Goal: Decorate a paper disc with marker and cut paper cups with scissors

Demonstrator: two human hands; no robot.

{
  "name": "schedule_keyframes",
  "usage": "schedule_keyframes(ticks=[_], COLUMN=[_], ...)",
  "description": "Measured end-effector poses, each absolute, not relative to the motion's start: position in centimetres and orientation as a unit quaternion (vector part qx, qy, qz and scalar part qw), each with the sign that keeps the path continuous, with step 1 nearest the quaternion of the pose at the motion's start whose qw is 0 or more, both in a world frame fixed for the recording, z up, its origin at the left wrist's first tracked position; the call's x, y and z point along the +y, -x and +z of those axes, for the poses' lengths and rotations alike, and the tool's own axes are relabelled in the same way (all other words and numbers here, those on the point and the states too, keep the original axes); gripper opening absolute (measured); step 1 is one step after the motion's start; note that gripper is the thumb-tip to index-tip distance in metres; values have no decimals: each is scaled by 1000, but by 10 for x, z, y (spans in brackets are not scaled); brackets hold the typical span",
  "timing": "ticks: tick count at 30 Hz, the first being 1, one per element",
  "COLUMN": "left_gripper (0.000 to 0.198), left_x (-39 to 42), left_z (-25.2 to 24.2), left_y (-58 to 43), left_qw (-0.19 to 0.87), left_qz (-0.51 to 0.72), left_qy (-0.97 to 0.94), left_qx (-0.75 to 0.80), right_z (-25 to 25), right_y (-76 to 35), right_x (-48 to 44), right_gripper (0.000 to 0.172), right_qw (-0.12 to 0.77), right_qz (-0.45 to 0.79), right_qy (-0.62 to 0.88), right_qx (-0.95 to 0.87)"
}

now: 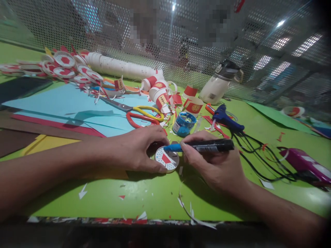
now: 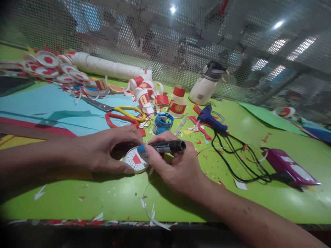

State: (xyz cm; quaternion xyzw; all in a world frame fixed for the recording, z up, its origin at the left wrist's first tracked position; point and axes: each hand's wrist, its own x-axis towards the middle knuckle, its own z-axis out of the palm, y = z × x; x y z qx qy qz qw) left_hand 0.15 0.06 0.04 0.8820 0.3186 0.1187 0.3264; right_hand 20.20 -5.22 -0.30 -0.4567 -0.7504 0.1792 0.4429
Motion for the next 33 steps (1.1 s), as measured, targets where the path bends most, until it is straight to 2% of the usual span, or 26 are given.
schedule_keyframes(ticks=[10,18,33], left_gripper=[38,43,43], left_x=[2,5,5], left_z=[0,-5,-4], left_y=[-1,0,-2], left_qw=[321,318,327], left_qz=[115,124,124], left_qy=[-890,-888,-884], left_qx=[303,309,311], right_z=[-4,-7,-8], right_y=[-201,-206,-205], right_x=[-53,-52,-51], right_gripper=[10,3,6], right_qw=[448,522,494], right_qz=[179,180,182], right_qy=[443,458,444], right_qx=[-755,-697,-725])
